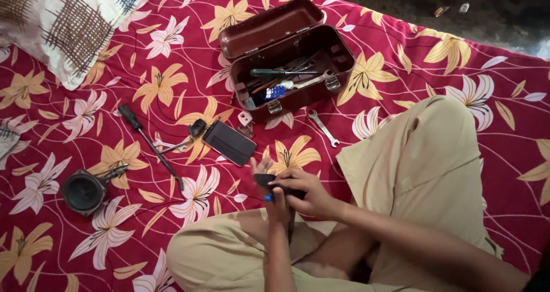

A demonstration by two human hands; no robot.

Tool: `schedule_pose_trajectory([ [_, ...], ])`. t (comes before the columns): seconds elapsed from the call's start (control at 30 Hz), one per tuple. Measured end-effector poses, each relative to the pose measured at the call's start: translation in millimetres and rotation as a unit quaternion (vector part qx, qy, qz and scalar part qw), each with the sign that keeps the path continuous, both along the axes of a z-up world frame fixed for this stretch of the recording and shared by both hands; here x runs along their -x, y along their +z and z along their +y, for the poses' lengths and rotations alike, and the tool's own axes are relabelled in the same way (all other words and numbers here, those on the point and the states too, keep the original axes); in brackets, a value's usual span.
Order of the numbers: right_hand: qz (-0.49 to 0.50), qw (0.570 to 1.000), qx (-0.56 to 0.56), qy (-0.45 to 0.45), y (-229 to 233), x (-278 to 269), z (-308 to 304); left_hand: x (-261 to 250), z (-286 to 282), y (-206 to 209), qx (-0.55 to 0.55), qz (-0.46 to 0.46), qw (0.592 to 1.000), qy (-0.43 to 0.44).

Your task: The person sits on a bed and uses pliers to strip the insulation from a black wire. They repeatedly reposition the wire and use the pliers to cut and pull away the outer sheath, exposing the inner conductors.

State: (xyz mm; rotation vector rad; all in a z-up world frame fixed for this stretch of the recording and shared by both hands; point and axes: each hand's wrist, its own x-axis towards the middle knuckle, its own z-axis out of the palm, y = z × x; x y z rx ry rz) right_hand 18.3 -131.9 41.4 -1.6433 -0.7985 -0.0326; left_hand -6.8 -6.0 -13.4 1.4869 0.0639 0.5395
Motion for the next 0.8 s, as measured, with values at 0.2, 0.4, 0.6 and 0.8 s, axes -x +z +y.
schedule_pose_trajectory([
  [0.2, 0.031, 0.999, 0.029, 0.006, -21, -7, 0, 0, 6, 2, 0.009, 0.02, 1.0, 0.008],
  [0.4, 0.053, 0.997, 0.063, 0.011, -62, -23, -2, -2, 14, -6, -0.005, 0.043, 0.999, -0.007],
  [0.6, 0.093, 0.99, 0.104, -0.014, -70, -21, 1, 0, 12, -10, -0.003, 0.125, 0.99, 0.066],
  [0.8, 0.249, 0.96, 0.024, -0.127, -81, -31, -3, 5, 15, -2, -0.171, 0.335, 0.916, 0.137],
])
